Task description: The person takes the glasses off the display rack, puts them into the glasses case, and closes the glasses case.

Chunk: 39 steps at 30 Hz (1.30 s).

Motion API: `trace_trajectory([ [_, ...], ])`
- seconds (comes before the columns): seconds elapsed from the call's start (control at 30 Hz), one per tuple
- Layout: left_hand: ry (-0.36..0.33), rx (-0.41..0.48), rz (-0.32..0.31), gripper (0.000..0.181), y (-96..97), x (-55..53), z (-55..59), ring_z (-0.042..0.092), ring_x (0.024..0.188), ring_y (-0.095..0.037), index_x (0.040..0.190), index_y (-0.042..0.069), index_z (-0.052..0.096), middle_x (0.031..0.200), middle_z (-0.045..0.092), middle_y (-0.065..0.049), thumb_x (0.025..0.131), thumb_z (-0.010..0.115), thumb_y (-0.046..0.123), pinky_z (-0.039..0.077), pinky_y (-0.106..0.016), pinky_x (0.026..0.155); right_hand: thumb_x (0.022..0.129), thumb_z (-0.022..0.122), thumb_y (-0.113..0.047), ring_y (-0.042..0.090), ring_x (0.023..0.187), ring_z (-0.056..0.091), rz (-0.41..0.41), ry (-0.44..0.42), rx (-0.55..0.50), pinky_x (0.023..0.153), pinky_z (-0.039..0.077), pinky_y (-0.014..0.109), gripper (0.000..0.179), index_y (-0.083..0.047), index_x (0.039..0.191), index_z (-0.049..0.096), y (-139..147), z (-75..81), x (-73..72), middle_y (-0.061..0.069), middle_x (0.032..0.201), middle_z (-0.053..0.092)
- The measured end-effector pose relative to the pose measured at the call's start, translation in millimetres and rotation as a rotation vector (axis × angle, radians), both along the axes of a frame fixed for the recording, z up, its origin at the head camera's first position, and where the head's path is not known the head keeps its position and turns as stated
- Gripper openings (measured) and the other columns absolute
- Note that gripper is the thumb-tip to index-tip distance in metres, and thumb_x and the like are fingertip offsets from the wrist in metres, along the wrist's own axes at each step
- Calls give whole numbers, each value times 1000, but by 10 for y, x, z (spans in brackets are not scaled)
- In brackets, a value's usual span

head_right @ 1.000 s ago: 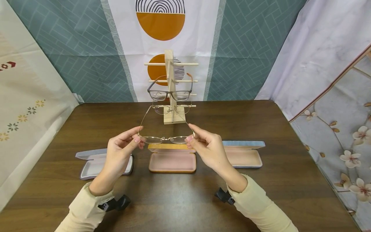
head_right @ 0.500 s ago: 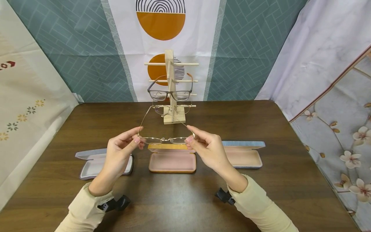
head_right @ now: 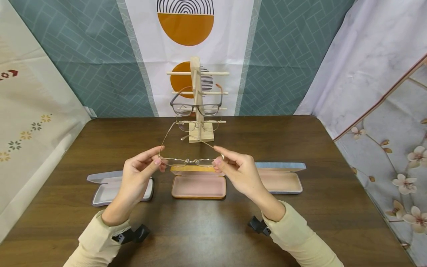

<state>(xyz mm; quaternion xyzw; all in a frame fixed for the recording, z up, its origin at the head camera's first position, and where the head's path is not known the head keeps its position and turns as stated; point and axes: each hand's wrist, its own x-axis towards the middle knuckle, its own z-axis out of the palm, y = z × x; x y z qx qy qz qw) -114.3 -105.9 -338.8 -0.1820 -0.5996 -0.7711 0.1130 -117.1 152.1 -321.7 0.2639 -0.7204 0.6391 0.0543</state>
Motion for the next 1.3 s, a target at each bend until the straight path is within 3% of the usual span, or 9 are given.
trace_trajectory([
  [0.63, -2, -11, -3, 33, -7, 5, 0, 63, 70, -11, 106, 11, 64, 76, 65, 1, 84, 55, -11, 53, -23, 64, 87, 52, 9, 21, 71, 64, 36, 15, -24, 64, 54, 32, 30, 14, 117, 53, 0, -12, -21, 7, 81, 67],
  [0.9, 6, 0, -8, 35, -10, 3, -3, 62, 68, -13, 105, 14, 65, 76, 66, 0, 84, 55, -12, 52, -23, 63, 87, 53, 8, 21, 70, 64, 51, 12, -27, 64, 54, 31, 29, 16, 116, 53, 1, -10, -26, 13, 81, 66],
  [1.3, 1, 5, -9, 36, -9, 3, 1, 63, 70, -10, 105, 15, 65, 76, 66, 0, 83, 54, -13, 53, -23, 63, 88, 54, 4, 14, 71, 64, 99, -1, -59, 65, 54, 29, 30, 19, 114, 51, 16, -20, -38, 10, 83, 67],
])
